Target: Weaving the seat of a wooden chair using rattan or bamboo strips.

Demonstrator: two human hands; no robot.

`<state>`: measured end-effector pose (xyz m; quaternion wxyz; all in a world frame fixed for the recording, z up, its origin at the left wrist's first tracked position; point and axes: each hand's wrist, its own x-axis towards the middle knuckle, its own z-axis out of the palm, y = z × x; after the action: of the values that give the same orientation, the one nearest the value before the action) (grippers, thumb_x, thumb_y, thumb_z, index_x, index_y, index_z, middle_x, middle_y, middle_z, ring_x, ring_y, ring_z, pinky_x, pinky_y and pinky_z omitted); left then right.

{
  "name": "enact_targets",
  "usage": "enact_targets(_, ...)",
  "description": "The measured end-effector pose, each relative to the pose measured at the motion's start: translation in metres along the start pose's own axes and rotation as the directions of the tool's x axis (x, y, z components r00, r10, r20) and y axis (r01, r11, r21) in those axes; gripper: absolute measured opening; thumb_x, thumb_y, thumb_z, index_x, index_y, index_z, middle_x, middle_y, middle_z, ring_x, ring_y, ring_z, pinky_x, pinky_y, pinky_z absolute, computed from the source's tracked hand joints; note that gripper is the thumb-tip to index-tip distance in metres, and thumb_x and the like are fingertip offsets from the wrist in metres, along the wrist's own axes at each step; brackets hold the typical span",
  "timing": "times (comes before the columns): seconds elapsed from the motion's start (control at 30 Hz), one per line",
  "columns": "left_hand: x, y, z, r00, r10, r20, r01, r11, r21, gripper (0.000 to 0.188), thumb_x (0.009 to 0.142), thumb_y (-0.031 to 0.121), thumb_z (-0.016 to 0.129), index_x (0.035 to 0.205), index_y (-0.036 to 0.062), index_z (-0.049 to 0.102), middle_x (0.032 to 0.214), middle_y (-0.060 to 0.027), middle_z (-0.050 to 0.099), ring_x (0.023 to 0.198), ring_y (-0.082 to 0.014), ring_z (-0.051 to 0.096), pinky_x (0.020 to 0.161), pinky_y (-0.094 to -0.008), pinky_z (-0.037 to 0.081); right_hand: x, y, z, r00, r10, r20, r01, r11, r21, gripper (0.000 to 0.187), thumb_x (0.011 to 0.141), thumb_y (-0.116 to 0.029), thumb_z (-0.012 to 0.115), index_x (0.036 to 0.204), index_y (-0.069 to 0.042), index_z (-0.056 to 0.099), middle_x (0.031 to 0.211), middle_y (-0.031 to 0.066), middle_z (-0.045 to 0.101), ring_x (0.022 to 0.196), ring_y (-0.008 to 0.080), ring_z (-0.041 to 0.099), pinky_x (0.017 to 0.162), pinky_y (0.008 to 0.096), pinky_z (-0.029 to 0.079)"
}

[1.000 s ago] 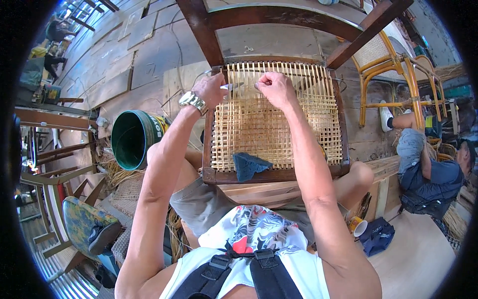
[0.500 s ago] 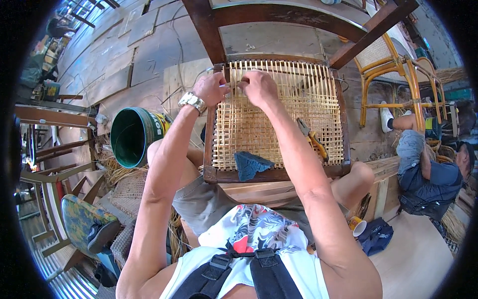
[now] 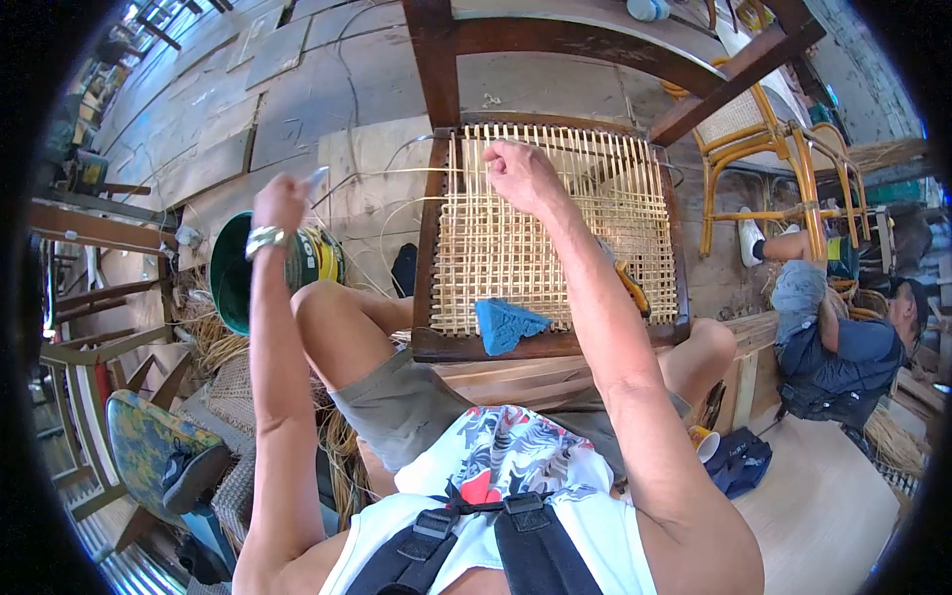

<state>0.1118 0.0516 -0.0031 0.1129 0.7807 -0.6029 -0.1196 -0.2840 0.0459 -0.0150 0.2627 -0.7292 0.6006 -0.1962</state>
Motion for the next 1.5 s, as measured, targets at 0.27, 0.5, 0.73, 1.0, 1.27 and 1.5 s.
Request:
enact_targets(0.27, -0.028, -0.003, -0.011, 0.993, 0.063, 0.104, -0.049, 0.991, -0.128, 0.031, 0.092, 0.035, 0.068, 0.096, 0.0045, 0.071, 0.091, -0.0213, 0.072, 0.088, -0.0397, 0.07, 0.078, -0.0473, 0.053, 0.006, -0.044, 0.046, 0.897, -0.426, -0.113, 0.405, 0.898, -0.173, 0.029, 0.091, -0.026, 0.073, 0.114, -0.009, 0.07, 0.106, 0.0066, 0.063, 0.097, 0.0218, 0.063, 0.087, 0.042, 0.056)
enact_targets(0.5, -0.032, 0.089, 0.042, 0.964, 0.258, 0.071, -0.233, 0.938, -0.256, 0.032, 0.092, 0.037, 0.067, 0.095, 0.0061, 0.072, 0.082, -0.0174, 0.072, 0.077, -0.0376, 0.07, 0.069, -0.0462, 0.054, 0.01, -0.048, 0.033, 0.991, -0.106, -0.084, 0.132, 0.896, 0.424, 0.014, 0.098, -0.02, 0.065, 0.099, -0.008, 0.058, 0.087, 0.0064, 0.064, 0.083, 0.0183, 0.064, 0.072, 0.0351, 0.054)
enact_targets(0.73, -0.057, 0.163, 0.036, 0.939, 0.343, -0.006, -0.341, 0.936, 0.087, 0.019, 0.096, 0.023, 0.054, 0.098, 0.008, 0.066, 0.09, -0.0172, 0.071, 0.087, -0.0356, 0.073, 0.073, -0.0466, 0.057, 0.011, -0.021, 0.015, 0.974, 0.087, -0.211, 0.097, 0.679, 0.728, 0.01, 0.102, -0.017, 0.061, 0.105, -0.008, 0.062, 0.084, -0.0019, 0.061, 0.076, 0.0077, 0.059, 0.073, 0.0229, 0.05)
enact_targets(1.0, -0.086, 0.168, 0.021, 0.884, 0.465, 0.034, -0.461, 0.861, 0.212, 0.015, 0.095, 0.018, 0.054, 0.098, 0.0094, 0.066, 0.09, -0.015, 0.07, 0.084, -0.0318, 0.073, 0.07, -0.0429, 0.058, 0.006, -0.009, 0.018, 0.977, 0.077, -0.198, 0.081, 0.728, 0.681, 0.012, 0.1, -0.017, 0.063, 0.106, -0.007, 0.065, 0.082, -0.0042, 0.06, 0.075, 0.0059, 0.059, 0.065, 0.0219, 0.047)
enact_targets(1.27, -0.066, 0.143, 0.044, 0.972, 0.217, 0.087, -0.2, 0.965, -0.168, 0.031, 0.09, 0.036, 0.065, 0.089, 0.0063, 0.07, 0.082, -0.0163, 0.072, 0.079, -0.0362, 0.07, 0.072, -0.0464, 0.053, 0.005, -0.013, 0.018, 0.982, 0.117, -0.151, -0.019, 0.847, 0.532, 0.025, 0.092, -0.031, 0.07, 0.087, -0.006, 0.07, 0.075, -0.0001, 0.066, 0.071, 0.0098, 0.06, 0.066, 0.0291, 0.049)
enact_targets(1.5, -0.063, 0.129, 0.07, 0.985, 0.152, 0.079, -0.098, 0.879, -0.467, 0.034, 0.088, 0.039, 0.066, 0.087, 0.0061, 0.072, 0.08, -0.0166, 0.072, 0.079, -0.0369, 0.069, 0.072, -0.0463, 0.054, 0.005, -0.003, 0.011, 0.993, 0.099, -0.061, -0.048, 0.829, 0.557, 0.024, 0.089, -0.031, 0.075, 0.087, -0.007, 0.071, 0.079, 0.0013, 0.067, 0.073, 0.0124, 0.06, 0.068, 0.0303, 0.049)
